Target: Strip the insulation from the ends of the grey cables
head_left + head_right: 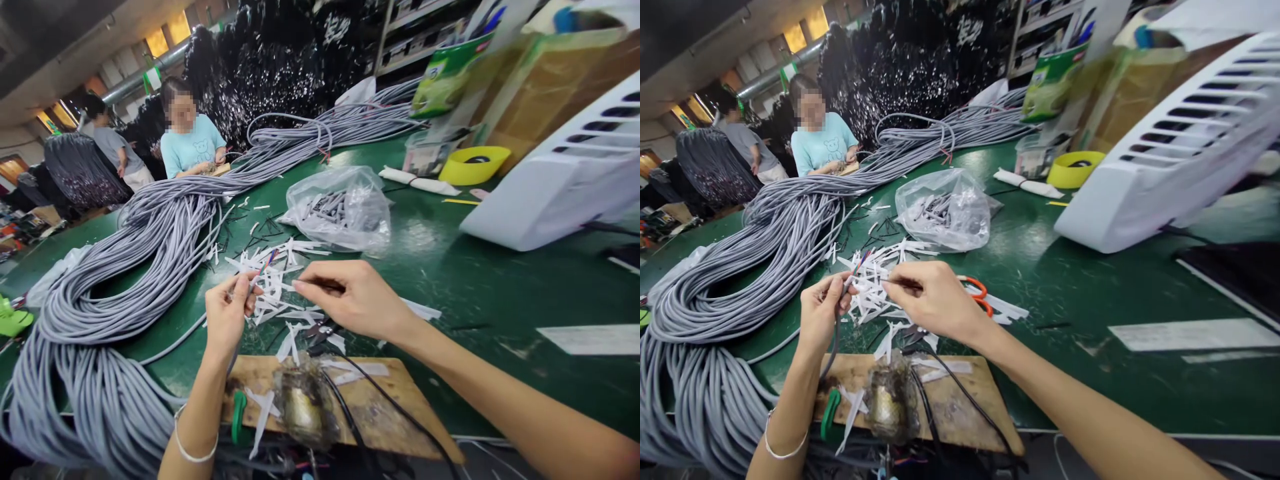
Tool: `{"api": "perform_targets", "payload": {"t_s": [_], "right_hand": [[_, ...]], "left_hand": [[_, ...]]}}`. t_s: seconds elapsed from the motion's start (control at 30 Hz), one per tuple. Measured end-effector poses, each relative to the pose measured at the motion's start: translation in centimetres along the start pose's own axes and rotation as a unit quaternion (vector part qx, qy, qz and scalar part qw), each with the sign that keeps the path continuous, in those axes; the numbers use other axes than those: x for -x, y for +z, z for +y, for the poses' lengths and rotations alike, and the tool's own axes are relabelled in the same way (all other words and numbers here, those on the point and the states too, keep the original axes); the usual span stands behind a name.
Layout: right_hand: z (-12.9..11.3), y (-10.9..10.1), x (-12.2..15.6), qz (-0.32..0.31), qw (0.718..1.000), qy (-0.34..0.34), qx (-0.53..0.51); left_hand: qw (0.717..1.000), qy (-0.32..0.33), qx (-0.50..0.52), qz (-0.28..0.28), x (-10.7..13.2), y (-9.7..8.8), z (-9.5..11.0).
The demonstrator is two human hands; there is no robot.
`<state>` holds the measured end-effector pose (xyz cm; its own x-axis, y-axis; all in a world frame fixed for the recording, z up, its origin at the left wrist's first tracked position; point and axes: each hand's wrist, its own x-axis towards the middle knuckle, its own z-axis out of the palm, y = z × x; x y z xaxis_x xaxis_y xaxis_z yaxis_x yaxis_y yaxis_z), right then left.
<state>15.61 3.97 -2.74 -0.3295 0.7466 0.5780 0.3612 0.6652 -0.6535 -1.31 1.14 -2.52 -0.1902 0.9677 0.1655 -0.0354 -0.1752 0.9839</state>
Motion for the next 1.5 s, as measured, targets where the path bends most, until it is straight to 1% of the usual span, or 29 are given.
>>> {"api": "perform_targets", "payload": {"t_s": [0.07, 0.13, 0.2, 0.27, 0.33, 0.4, 0.43, 0.47, 0.5, 0.53, 0.6, 0.63, 0.67, 0.73, 0.77, 0.8, 0.83, 0.9, 0.97, 1.0, 1.07, 1.13, 1.17, 1.2, 1.27, 1.3, 1.37, 1.43, 1.5], "right_hand": [[-0.1, 0.1, 0.1, 0.047, 0.999, 0.009, -0.005], [0.0, 0.3, 0.2, 0.066, 0.998, 0.014, -0.011], [0.2, 0.5, 0.2, 0.051, 0.999, 0.001, -0.014], [0.3, 0.8, 0.3, 0.031, 0.999, -0.025, -0.008], [0.3, 1.0, 0.4, 0.022, 0.998, -0.060, 0.005], [0.0, 1.1, 0.7, 0.027, 0.994, -0.103, 0.033], [-0.1, 1.0, 0.9, 0.029, 0.990, -0.127, 0.056], [-0.2, 0.9, 1.0, 0.032, 0.985, -0.147, 0.081], [-0.3, 0.7, 1.1, 0.035, 0.982, -0.155, 0.103], [-0.3, 0.5, 1.0, 0.040, 0.981, -0.149, 0.114], [0.0, 0.0, 0.7, 0.053, 0.989, -0.095, 0.096], [0.2, -0.2, 0.4, 0.057, 0.994, -0.057, 0.069], [0.5, -0.3, 0.1, 0.055, 0.998, -0.018, 0.038], [1.0, -0.3, -0.4, 0.036, 0.998, 0.049, -0.028], [1.1, -0.2, -0.6, 0.020, 0.995, 0.079, -0.060], [1.1, 0.0, -0.8, 0.002, 0.990, 0.106, -0.091], [1.1, 0.3, -0.8, -0.018, 0.984, 0.128, -0.124], [1.0, 0.9, -0.9, -0.048, 0.970, 0.155, -0.183], [1.2, 1.3, -1.0, -0.056, 0.963, 0.159, -0.210], [1.4, 1.2, -1.1, -0.057, 0.965, 0.156, -0.205], [2.3, 0.8, -1.3, -0.079, 0.975, 0.146, -0.151], [3.3, 0.1, -1.5, -0.122, 0.981, 0.148, -0.033], [3.7, -0.3, -1.5, -0.144, 0.977, 0.151, 0.040], [3.9, -0.6, -1.4, -0.163, 0.969, 0.149, 0.111], [3.8, -1.0, -1.1, -0.185, 0.953, 0.115, 0.211], [3.5, -1.0, -0.9, -0.200, 0.947, 0.089, 0.234], [2.5, -1.0, -0.4, -0.262, 0.930, 0.046, 0.255], [1.4, -1.0, 0.1, -0.336, 0.897, 0.027, 0.285], [0.8, -1.0, 0.4, -0.380, 0.865, 0.013, 0.327]], "left_hand": [[1.000, -0.013, 0.008, -0.009, 0.1, 0.3, 0.1], [0.999, -0.022, 0.002, -0.029, 0.4, 0.7, 0.3], [0.998, -0.025, -0.018, -0.051, 0.6, 0.9, 0.4], [0.997, -0.017, -0.045, -0.062, 0.6, 0.8, 0.3], [0.994, 0.005, -0.087, -0.059, 0.6, 0.6, 0.0], [0.983, 0.052, -0.168, -0.054, 0.6, 0.5, -0.4], [0.969, 0.092, -0.221, -0.056, 0.7, 0.5, -0.6], [0.949, 0.141, -0.276, -0.066, 0.8, 0.5, -0.8], [0.921, 0.197, -0.324, -0.084, 0.9, 0.6, -0.9], [0.890, 0.255, -0.362, -0.107, 1.1, 0.7, -1.0], [0.830, 0.353, -0.405, -0.149, 1.4, 0.9, -1.0], [0.806, 0.389, -0.419, -0.156, 1.5, 1.0, -1.0], [0.785, 0.420, -0.429, -0.151, 1.6, 1.0, -0.9], [0.761, 0.466, -0.437, -0.117, 1.7, 0.9, -0.8], [0.758, 0.480, -0.431, -0.096, 1.8, 0.8, -0.7], [0.763, 0.488, -0.417, -0.077, 1.8, 0.7, -0.7], [0.775, 0.486, -0.399, -0.060, 1.9, 0.7, -0.6], [0.812, 0.462, -0.354, -0.040, 2.0, 0.6, -0.5], [0.855, 0.415, -0.309, -0.048, 2.0, 0.7, -0.5], [0.877, 0.379, -0.289, -0.061, 1.9, 0.8, -0.4], [0.922, 0.288, -0.247, -0.078, 1.5, 0.8, -0.5], [0.961, 0.190, -0.189, -0.073, 1.0, 0.6, -0.7], [0.974, 0.151, -0.154, -0.068, 0.7, 0.5, -0.8], [0.983, 0.122, -0.119, -0.067, 0.5, 0.4, -0.9], [0.990, 0.096, -0.070, -0.075, 0.3, 0.2, -1.1], [0.990, 0.096, -0.060, -0.079, 0.2, 0.2, -1.1], [0.990, 0.102, -0.060, -0.080, 0.3, 0.1, -1.0], [0.989, 0.111, -0.064, -0.075, 0.4, 0.1, -0.9], [0.987, 0.124, -0.069, -0.075, 0.6, 0.0, -0.8]]}}
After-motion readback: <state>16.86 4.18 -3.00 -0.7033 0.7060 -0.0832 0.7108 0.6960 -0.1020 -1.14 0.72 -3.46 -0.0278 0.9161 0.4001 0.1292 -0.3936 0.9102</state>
